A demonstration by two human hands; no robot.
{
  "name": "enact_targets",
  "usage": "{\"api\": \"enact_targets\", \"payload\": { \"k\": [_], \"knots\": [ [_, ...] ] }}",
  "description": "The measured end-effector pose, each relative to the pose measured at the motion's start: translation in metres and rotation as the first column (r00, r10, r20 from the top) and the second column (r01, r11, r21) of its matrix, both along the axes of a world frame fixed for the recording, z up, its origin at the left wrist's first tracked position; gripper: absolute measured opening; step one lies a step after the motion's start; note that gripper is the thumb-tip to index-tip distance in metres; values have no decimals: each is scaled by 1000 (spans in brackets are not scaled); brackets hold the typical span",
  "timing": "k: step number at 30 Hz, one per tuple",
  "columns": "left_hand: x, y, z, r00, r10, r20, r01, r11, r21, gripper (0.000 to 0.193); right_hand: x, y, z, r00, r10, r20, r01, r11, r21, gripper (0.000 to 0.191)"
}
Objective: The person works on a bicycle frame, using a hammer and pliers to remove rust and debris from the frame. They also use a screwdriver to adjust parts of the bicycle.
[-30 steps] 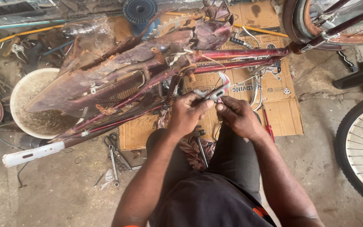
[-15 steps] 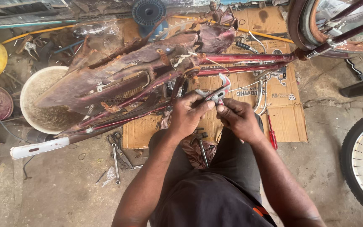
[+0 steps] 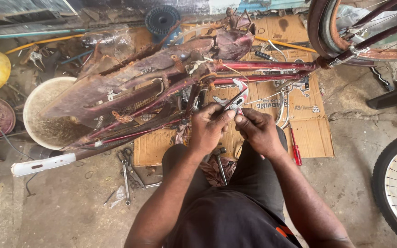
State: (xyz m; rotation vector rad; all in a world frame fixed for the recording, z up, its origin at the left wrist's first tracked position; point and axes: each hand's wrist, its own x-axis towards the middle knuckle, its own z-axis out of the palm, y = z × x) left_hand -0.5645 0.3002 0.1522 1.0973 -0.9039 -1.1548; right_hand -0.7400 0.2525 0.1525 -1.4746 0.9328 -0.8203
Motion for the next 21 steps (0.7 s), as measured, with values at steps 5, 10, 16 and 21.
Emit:
{"api": "enact_targets", "payload": {
  "k": [5,10,16,21],
  "knots": [
    [-19,2,-4,990,96,-99,-109,984,-142,24,22,18,-14,955,-103,279,60,986,158,22],
    [-11,4,-5,983,157,-99,-167,981,-100,27,16,41,-17,969,-38,244,5,991,135,29],
    [-4,5,10,957,133,-257,-119,990,69,28,-25,45,2,990,106,-94,-141,667,-732,29],
    [-23,-2,26,918,101,-383,-47,988,146,26,-33,36,17,903,162,-398,-410,44,-911,41]
  ]
}}
